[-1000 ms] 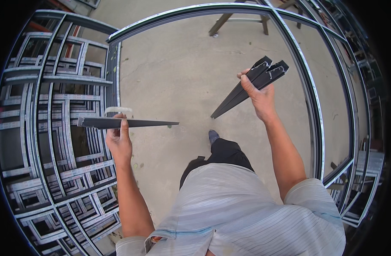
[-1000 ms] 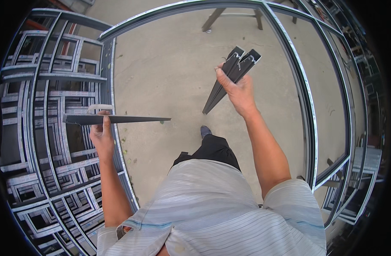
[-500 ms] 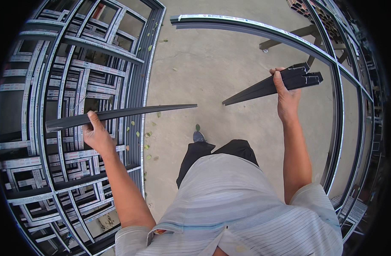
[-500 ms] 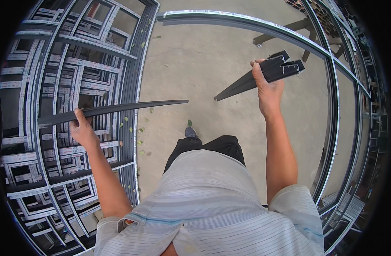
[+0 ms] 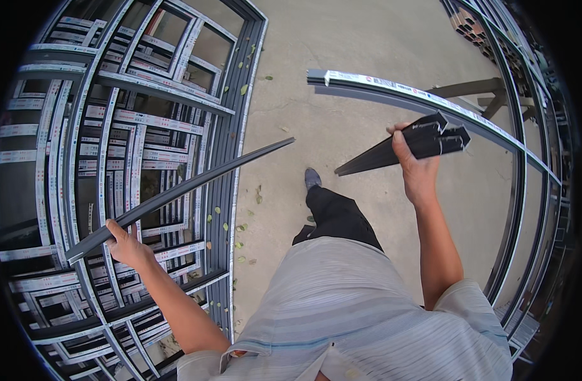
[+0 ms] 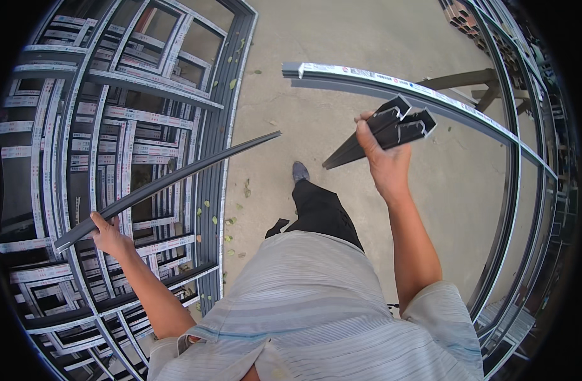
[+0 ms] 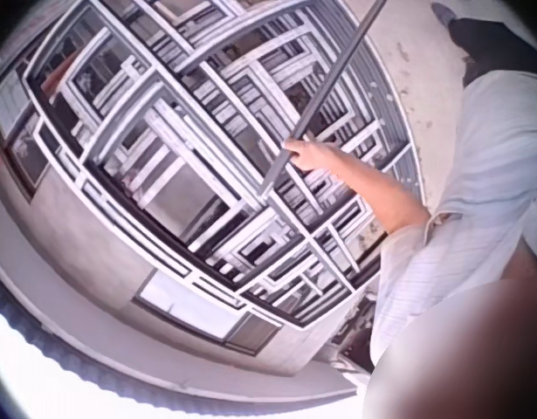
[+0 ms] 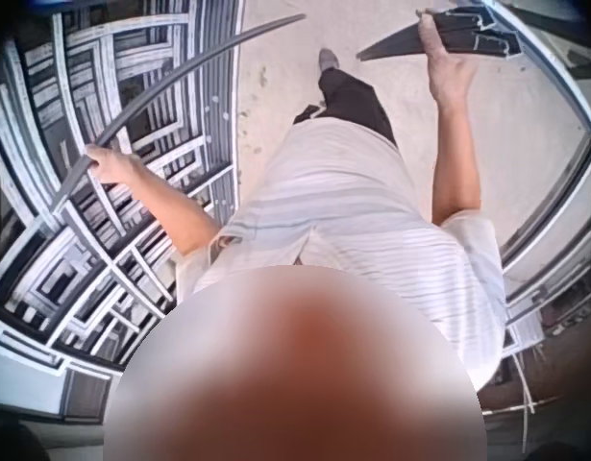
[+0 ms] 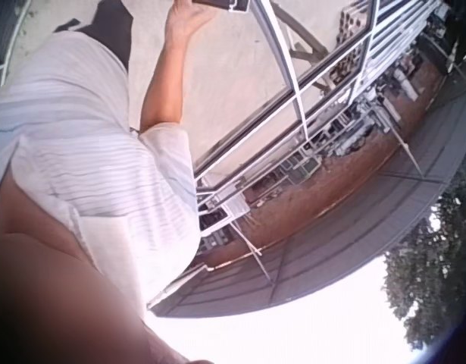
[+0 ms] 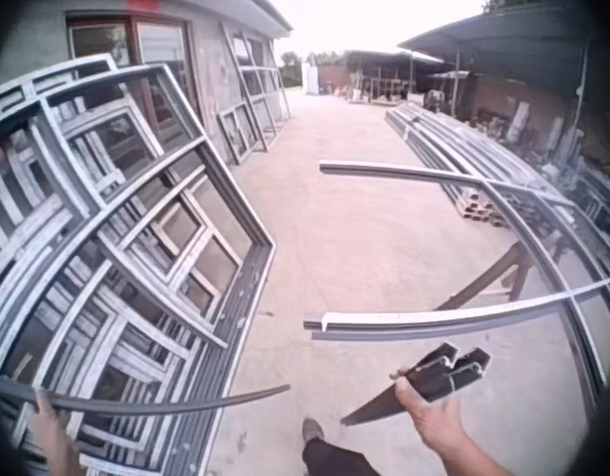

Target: The person assembles aluminum window frames by picking up profile pieces, aligning them on a jig, and inserting corner connectors. The person repeatedly handles multiple frame sections and connectors, positioning them into place on the jig.

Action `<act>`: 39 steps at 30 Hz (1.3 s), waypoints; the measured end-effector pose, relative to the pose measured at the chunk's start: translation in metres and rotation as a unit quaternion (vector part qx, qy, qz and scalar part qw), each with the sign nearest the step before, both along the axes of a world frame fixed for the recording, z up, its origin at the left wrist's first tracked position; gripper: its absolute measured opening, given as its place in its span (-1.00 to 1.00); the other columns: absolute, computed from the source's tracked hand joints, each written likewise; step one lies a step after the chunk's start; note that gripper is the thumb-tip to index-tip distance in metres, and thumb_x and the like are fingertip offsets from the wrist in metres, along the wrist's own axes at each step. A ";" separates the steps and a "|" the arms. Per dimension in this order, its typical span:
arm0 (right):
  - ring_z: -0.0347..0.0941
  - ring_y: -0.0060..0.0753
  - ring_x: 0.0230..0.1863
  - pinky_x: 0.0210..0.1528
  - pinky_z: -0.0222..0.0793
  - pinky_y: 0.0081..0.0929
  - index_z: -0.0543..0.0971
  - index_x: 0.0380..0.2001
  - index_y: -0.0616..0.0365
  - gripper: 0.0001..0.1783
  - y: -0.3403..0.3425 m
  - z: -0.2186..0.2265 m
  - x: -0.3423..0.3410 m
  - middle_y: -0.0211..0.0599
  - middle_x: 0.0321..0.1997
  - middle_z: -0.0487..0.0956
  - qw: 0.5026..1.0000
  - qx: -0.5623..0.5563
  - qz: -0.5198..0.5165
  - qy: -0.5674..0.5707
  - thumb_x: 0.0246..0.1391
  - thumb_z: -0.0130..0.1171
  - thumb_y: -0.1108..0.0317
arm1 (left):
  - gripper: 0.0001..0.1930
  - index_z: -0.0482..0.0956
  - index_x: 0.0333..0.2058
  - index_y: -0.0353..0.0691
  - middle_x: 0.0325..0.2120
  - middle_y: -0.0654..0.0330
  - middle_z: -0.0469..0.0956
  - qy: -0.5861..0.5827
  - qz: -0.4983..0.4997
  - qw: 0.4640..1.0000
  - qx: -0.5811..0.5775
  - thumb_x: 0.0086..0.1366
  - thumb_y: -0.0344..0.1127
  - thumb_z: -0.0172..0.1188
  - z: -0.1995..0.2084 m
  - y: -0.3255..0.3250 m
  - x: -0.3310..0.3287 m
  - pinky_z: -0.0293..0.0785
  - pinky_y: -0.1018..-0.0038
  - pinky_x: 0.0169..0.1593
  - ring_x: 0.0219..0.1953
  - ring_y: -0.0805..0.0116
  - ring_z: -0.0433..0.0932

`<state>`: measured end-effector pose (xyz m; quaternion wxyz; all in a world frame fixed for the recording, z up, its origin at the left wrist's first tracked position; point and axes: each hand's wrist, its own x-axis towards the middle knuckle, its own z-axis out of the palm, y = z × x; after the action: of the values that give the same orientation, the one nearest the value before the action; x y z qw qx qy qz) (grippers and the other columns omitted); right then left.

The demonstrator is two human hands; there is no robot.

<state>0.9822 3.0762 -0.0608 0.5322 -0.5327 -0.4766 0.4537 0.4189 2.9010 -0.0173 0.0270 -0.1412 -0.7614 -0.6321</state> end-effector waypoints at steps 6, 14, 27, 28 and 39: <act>0.58 -0.58 -0.16 -0.08 0.58 -0.49 0.66 -0.05 0.17 -0.78 0.049 0.038 -0.072 -0.45 -0.16 0.68 0.988 -0.050 0.146 -0.022 0.34 0.42 0.33 | -0.53 0.63 -0.01 -0.31 -0.20 0.17 0.70 0.024 -0.051 0.998 -0.013 0.52 0.07 0.31 0.029 0.085 -0.016 0.69 0.39 -0.05 -0.16 0.44 0.67; 0.57 -0.49 -0.02 0.12 0.51 -0.40 0.67 -0.02 0.13 -0.71 0.132 0.055 -0.165 -0.37 -0.04 0.71 0.986 -0.035 0.164 -0.007 0.36 0.41 0.19 | -0.57 0.62 0.01 -0.28 -0.11 0.11 0.74 0.069 -0.204 0.976 -0.020 0.56 0.03 0.26 0.040 0.227 -0.063 0.69 0.31 0.04 -0.06 0.37 0.70; 0.62 -0.35 0.11 0.28 0.49 -0.27 0.60 0.07 0.17 -0.69 0.262 0.061 -0.233 -0.29 -0.01 0.70 0.985 0.023 -0.141 0.100 0.39 0.38 0.26 | -0.62 0.62 0.07 -0.41 -0.13 0.14 0.69 0.037 -0.408 0.912 -0.001 0.54 -0.16 0.33 -0.001 0.480 -0.112 0.53 0.48 0.01 -0.10 0.45 0.59; 0.62 -0.35 0.11 0.28 0.49 -0.27 0.59 0.07 0.17 -0.69 0.271 0.060 -0.233 -0.29 -0.02 0.70 0.981 0.029 -0.162 0.102 0.39 0.37 0.26 | -0.62 0.62 0.06 -0.43 -0.14 0.14 0.69 0.040 -0.414 0.909 -0.013 0.54 -0.18 0.33 0.001 0.494 -0.112 0.51 0.48 0.03 -0.11 0.45 0.58; 0.59 -0.51 0.04 0.16 0.46 -0.45 0.65 0.01 0.16 -0.70 0.401 0.010 -0.181 -0.36 -0.03 0.70 0.906 0.058 -0.397 0.135 0.34 0.44 0.26 | -0.72 0.63 0.00 -0.38 -0.12 0.19 0.70 0.056 -0.583 0.811 -0.016 0.55 -0.25 0.31 -0.001 0.706 -0.054 0.49 0.48 0.09 -0.09 0.50 0.59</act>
<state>0.8011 3.4771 -0.0506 0.7576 -0.5799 -0.1748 0.2435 0.3645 3.6073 -0.0188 -0.3059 -0.5942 -0.5432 -0.5082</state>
